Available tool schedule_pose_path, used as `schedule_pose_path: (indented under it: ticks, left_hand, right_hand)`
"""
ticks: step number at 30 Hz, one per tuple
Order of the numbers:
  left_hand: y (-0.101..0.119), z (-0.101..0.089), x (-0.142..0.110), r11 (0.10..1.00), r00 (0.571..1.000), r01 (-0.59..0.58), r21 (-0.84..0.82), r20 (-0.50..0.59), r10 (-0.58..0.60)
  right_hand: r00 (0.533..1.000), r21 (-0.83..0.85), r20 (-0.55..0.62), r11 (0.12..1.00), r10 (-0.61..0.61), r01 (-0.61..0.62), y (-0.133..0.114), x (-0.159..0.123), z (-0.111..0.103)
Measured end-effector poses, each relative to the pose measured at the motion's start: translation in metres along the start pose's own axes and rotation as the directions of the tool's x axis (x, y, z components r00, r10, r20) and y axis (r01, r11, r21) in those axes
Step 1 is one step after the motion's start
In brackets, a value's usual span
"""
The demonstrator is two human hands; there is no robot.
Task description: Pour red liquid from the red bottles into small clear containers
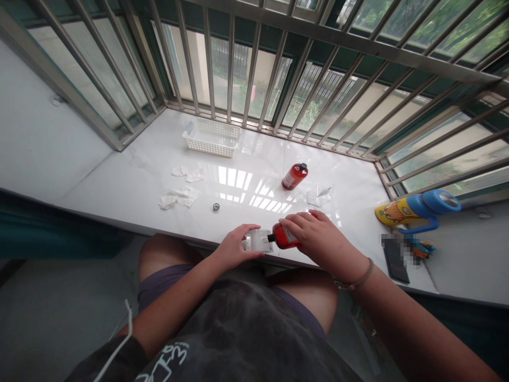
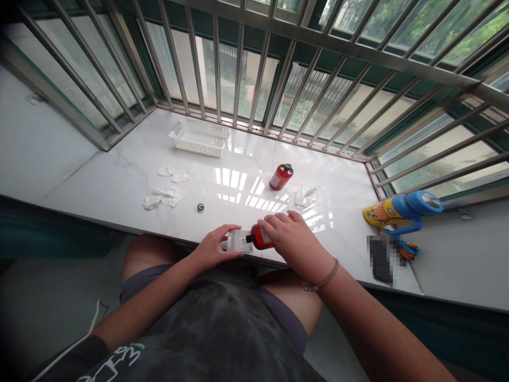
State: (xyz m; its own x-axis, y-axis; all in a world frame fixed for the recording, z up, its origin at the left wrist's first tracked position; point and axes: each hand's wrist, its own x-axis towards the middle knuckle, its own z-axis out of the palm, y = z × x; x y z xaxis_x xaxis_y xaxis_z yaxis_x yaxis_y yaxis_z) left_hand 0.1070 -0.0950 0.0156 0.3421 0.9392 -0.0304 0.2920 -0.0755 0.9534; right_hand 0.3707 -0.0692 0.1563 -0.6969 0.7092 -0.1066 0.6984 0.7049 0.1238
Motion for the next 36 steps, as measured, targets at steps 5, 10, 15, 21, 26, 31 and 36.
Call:
schedule_pose_path:
  ticks: [5,10,15,21,26,31,36]
  left_hand:
    - [0.003,-0.001,-0.001,0.998,1.000,0.000,-0.055,0.017,0.001]
    - [0.007,-0.003,-0.003,0.993,1.000,0.009,-0.114,0.017,-0.007]
    - [0.016,-0.003,-0.004,0.991,1.000,0.014,-0.137,0.023,-0.011]
    - [0.024,-0.002,-0.003,0.987,1.000,0.020,-0.162,0.012,-0.019]
    - [0.027,-0.001,-0.001,0.981,0.999,0.041,-0.187,0.012,-0.040]
    - [0.028,-0.001,-0.002,0.974,0.999,0.044,-0.222,0.022,-0.040]
    - [0.027,0.000,-0.002,0.968,0.999,0.046,-0.246,0.021,-0.043]
  right_hand:
    - [1.000,0.048,0.010,0.999,-0.015,0.014,0.005,0.000,-0.004]
    - [0.999,0.100,-0.006,0.994,-0.039,0.040,0.014,-0.002,-0.007]
    - [0.997,0.090,-0.014,0.993,-0.081,0.082,0.020,-0.003,-0.015]
    - [0.993,0.024,0.005,0.992,-0.121,0.120,0.022,0.000,-0.033]
    - [0.991,-0.039,0.022,0.991,-0.129,0.130,0.020,0.002,-0.045]
    - [0.988,-0.069,0.020,0.986,-0.153,0.154,0.018,0.003,-0.050]
    - [0.986,-0.101,0.027,0.981,-0.165,0.167,0.016,0.006,-0.051]
